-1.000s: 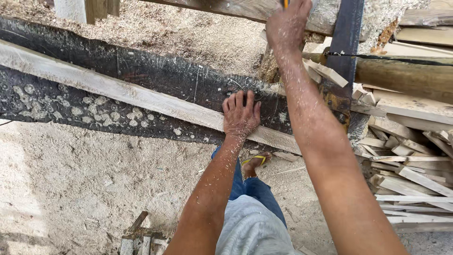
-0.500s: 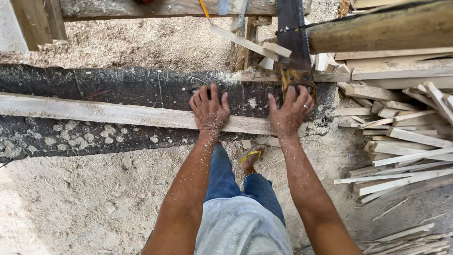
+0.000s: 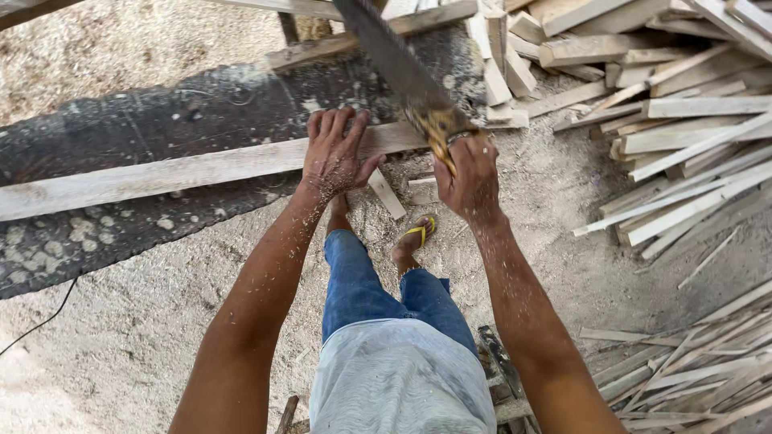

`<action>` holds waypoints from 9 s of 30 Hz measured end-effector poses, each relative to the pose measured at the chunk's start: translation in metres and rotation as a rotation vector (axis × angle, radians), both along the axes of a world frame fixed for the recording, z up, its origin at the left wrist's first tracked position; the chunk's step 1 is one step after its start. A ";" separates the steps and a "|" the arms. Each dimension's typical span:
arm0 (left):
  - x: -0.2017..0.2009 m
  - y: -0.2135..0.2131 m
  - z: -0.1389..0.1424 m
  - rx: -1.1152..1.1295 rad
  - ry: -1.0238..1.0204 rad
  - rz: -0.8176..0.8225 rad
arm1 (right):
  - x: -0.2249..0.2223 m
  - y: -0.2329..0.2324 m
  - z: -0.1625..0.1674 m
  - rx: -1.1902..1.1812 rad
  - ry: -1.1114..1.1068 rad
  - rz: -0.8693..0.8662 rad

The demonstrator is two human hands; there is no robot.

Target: The person cuts thin wooden strips on a low sawhorse bench using a hand saw, steadying each strip with one hand while sawing. Between cuts they measure a strip with a tape measure, mark it with a pencil against a square, and place cut pieces onto a large pile of similar strips beside the bench.

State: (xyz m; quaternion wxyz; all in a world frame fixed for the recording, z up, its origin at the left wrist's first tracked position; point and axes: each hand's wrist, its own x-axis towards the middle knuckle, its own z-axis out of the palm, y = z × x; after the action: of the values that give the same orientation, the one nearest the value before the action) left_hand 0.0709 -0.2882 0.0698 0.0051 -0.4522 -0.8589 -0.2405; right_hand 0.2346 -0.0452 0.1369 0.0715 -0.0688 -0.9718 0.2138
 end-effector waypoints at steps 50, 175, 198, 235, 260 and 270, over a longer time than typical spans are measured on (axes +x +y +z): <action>0.059 0.275 -0.042 -0.192 -0.057 -0.115 | 0.150 0.085 0.013 -0.645 0.030 -0.541; 0.058 0.277 -0.046 -0.234 0.018 -0.168 | 0.183 0.079 0.081 -0.466 0.068 -0.446; 0.063 0.274 -0.046 -0.172 -0.038 -0.174 | 0.060 0.118 -0.028 -0.508 0.095 -0.415; 0.058 0.278 -0.040 -0.396 -0.126 -0.198 | 0.227 0.063 0.104 -0.592 -0.069 -0.588; 0.061 0.279 -0.031 -0.294 -0.025 -0.156 | 0.163 0.086 0.008 -0.500 0.125 -0.393; 0.057 0.279 -0.032 -0.384 -0.079 -0.163 | 0.276 0.049 0.069 -0.583 -0.138 -0.638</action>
State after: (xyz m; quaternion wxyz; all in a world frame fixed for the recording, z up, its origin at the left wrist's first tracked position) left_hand 0.1280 -0.0092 0.0377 -0.1343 -0.5030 -0.8491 -0.0895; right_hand 0.5103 0.0034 0.2060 0.0465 -0.3968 -0.8034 0.4415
